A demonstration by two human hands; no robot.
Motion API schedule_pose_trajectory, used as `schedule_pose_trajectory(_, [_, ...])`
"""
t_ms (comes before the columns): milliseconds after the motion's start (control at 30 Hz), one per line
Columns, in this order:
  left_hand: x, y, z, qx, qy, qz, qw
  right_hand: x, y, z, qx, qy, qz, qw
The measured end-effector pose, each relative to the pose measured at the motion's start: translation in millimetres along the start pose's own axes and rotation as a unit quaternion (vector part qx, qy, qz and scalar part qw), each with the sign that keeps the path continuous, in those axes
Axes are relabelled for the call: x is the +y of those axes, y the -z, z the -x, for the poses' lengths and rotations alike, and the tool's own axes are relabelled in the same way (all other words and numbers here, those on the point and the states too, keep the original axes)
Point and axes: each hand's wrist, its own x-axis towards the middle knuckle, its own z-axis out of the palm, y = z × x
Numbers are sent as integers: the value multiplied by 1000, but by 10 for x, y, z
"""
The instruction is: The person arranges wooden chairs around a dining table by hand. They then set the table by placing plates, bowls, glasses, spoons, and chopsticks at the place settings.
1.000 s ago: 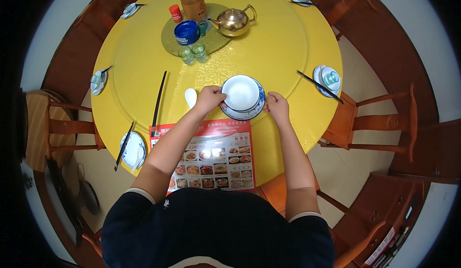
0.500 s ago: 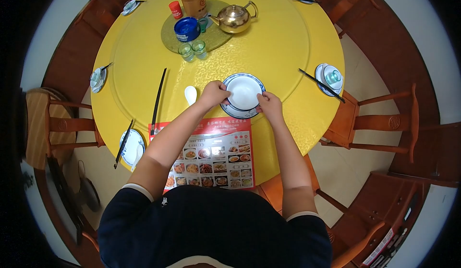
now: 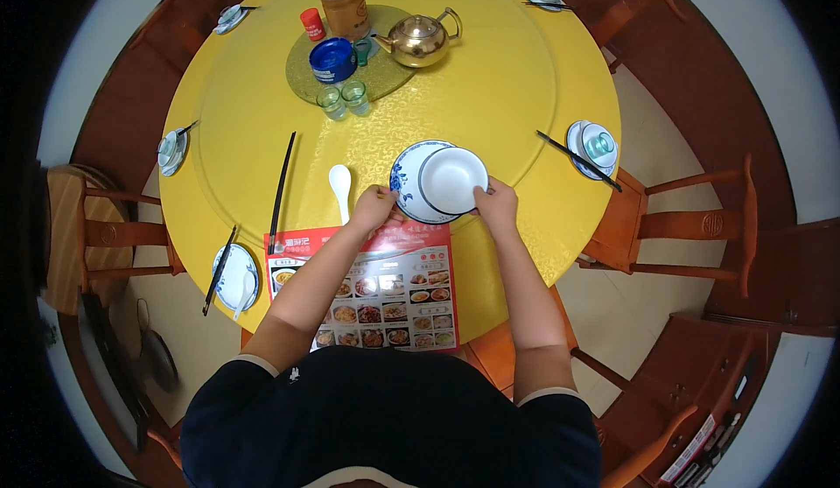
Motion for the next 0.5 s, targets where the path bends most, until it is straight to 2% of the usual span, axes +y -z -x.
schedule_pose_trajectory(67, [-317,-98,-288,-37,-79,-12,996,-48,151,102,17,-6,-49,999])
schedule_pose_trajectory(100, [-243,-127,-263,-40,-79,-11,996,-82,226,170,20,-7,-48,999])
schedule_pose_trajectory(167, [45,-207,-157,-69,-40,104,991,-121,369,276,34,-8,-62,997])
schedule_pose_trajectory(300, [325,-420,-384,-77,-52,124,988,-44,553,386,33,-28,-83,996])
schedule_pose_trajectory(433, [481,-543,-762,-50,-59,149,986,27,569,371,24,-29,-91,995])
schedule_pose_trajectory(500, [514,-514,-915,-1,-74,180,981,36,508,319,15,-48,-106,993])
